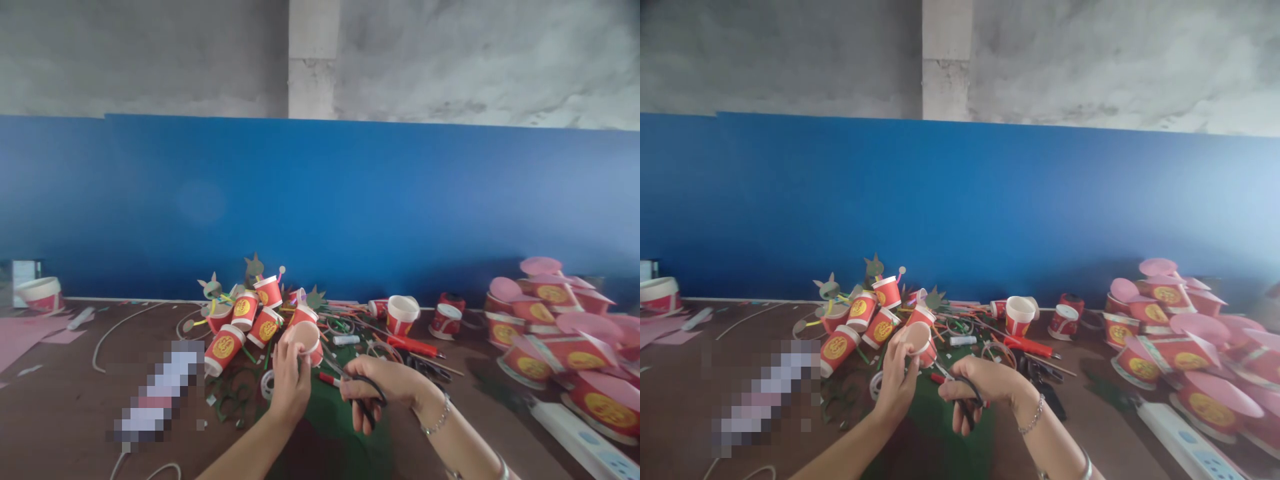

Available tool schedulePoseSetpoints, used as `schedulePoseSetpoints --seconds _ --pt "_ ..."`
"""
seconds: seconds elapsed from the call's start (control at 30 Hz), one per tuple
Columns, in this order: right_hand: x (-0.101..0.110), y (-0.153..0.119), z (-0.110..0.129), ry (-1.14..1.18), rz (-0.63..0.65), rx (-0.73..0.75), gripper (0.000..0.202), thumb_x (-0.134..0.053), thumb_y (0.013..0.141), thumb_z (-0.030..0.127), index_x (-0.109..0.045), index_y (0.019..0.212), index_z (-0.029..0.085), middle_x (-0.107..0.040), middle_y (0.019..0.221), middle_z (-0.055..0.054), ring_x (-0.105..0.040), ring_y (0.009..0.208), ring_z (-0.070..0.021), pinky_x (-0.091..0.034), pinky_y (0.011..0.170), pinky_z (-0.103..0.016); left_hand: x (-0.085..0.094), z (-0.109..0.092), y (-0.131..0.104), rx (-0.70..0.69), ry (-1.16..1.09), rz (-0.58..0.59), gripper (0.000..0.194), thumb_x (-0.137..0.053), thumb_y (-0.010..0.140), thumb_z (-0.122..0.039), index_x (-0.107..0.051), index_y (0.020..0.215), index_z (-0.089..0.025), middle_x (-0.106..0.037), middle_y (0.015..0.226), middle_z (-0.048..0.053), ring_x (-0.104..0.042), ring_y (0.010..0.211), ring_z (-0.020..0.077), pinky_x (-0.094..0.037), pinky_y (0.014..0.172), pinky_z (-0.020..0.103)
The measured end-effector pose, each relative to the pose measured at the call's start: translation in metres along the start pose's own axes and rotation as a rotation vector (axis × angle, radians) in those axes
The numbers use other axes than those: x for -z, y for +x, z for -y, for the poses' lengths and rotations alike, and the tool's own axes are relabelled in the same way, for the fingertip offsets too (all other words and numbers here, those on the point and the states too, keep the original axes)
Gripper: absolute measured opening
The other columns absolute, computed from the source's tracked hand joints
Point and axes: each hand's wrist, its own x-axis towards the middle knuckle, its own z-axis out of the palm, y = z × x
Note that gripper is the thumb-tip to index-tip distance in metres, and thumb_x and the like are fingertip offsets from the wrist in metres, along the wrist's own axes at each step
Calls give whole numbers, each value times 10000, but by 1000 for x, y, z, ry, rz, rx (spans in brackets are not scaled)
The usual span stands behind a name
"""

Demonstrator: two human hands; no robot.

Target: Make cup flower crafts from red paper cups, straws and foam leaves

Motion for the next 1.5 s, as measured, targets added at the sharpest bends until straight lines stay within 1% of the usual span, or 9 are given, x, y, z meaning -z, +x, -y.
schedulePoseSetpoints --seconds 0.2,0.67,0.83,0.93,1.03,1.1,1.23,1.33,1.5 --pt "1 2 -1 -4 45 9 337 -560 801 451 -481 751 128 -687 643 -55 -625 493 -88 -397 400 -123 4 -3 1 18 19 24 99 -423 842 -175 -501 896 -203 -416 1270 119 -410 1198 257 -395 934 459" --pt "2 3 -5 -5 49 -7 380 -575 780 495 -480 769 128 -685 639 -52 -621 478 -92 -402 397 -131 0 0 2 1 -22 11 131 -423 841 -149 -511 924 -200 -439 1234 125 -405 1198 264 -382 943 478" --pt "-2 5 -5 3 1 41 393 -573 777 510 -501 771 123 -687 606 -59 -606 445 -91 -310 342 -119 -1 0 2 9 -48 10 110 -439 835 -164 -527 891 -198 -463 1211 121 -428 1179 263 -398 931 466" --pt "-3 8 -6 172 -10 45 436 -523 784 552 -535 766 116 -679 574 -64 -596 416 -97 -195 295 -132 -1 0 3 21 -65 -9 104 -433 839 -175 -532 867 -194 -462 1218 121 -436 1175 254 -400 935 456" --pt "-2 12 -7 480 -67 5 526 -379 813 616 -563 761 126 -634 500 -25 -556 365 -87 -255 310 -144 0 2 5 22 -84 -32 103 -432 841 -190 -536 849 -192 -465 1219 115 -444 1166 241 -408 935 432" --pt "-1 14 -7 564 -111 9 533 -349 818 615 -569 745 136 -602 468 3 -530 344 -76 -299 327 -150 0 2 6 18 -91 -39 98 -441 835 -197 -539 837 -193 -476 1211 109 -457 1149 238 -421 919 416" --pt "-3 13 -7 200 -111 40 446 -497 774 572 -556 730 133 -632 491 -16 -524 337 -83 -231 297 -143 1 2 7 23 -63 -33 100 -431 822 -191 -530 805 -192 -564 1010 96 -539 959 229 -455 818 400" --pt "-4 11 -8 -96 -164 46 415 -646 690 535 -528 685 137 -602 443 13 -499 320 -69 -271 315 -138 2 1 8 20 -34 8 114 -423 814 -175 -527 772 -193 -583 832 68 -541 823 221 -452 755 389" --pt "-3 7 -4 -99 -128 35 423 -605 725 552 -525 710 138 -589 427 21 -496 318 -67 -255 307 -132 4 -3 8 37 15 9 118 -441 797 -158 -545 755 -194 -590 767 55 -544 788 225 -423 796 434"
